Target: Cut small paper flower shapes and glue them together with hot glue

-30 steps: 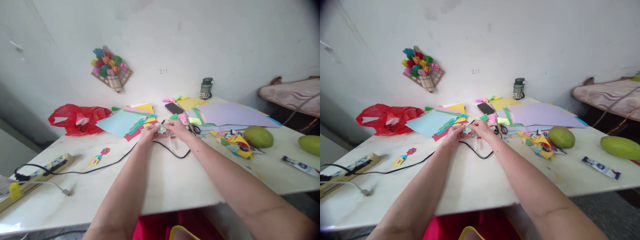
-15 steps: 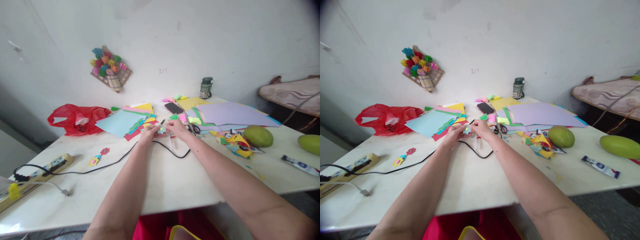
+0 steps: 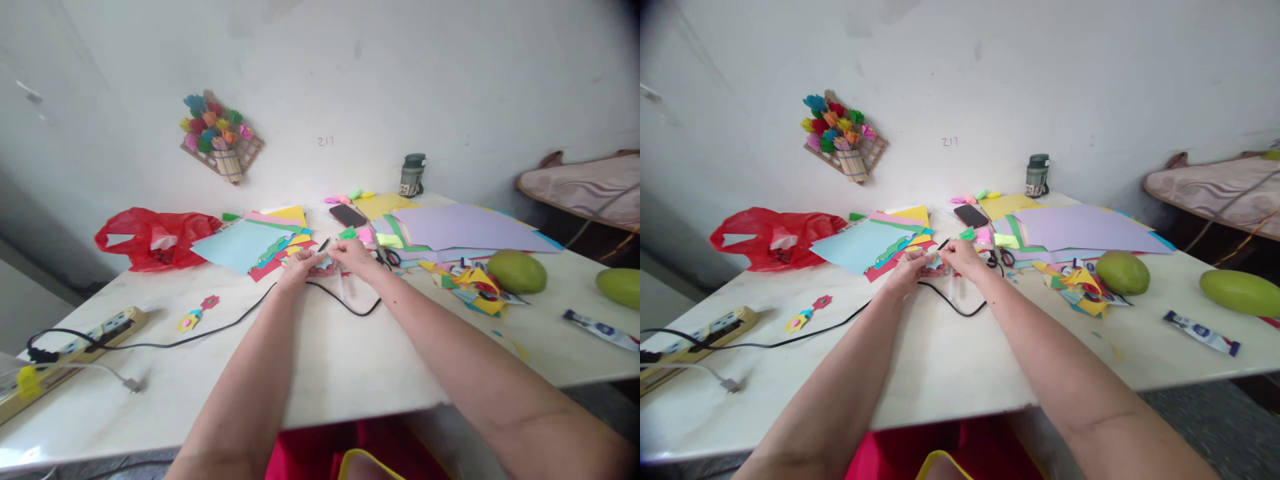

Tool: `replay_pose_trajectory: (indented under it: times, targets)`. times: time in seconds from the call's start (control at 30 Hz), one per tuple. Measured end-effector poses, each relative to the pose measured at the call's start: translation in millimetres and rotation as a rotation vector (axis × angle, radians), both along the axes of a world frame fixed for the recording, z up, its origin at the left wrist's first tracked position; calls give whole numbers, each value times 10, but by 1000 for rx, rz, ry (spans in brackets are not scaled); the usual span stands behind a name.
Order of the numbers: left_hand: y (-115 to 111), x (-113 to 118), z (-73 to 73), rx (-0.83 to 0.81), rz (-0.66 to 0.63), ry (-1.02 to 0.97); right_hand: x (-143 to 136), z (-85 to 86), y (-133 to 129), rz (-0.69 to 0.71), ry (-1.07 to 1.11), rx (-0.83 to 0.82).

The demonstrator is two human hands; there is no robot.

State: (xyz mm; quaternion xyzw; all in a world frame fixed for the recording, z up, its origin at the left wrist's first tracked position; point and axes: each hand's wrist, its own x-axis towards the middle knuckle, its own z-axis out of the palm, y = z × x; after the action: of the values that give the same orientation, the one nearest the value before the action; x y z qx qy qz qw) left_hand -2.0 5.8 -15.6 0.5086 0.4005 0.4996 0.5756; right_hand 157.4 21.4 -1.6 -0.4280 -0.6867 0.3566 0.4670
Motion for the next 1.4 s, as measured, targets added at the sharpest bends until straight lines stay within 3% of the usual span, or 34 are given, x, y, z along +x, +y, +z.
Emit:
replay_pose_trajectory:
  times: [0.17, 0.57, 1.17, 1.4]
  targets:
    - [-13, 3, 9, 34, -47, 40, 0, 1, -3, 3, 25, -24]
    - [-44, 52, 66, 15, 97, -32, -18, -25, -11, 30, 123, -181]
    - [-18, 57, 35, 74, 69, -44, -10, -49, 28, 92, 247, -183]
    - [1, 59, 14, 74, 61, -48, -17, -15, -10, 31, 200, -147]
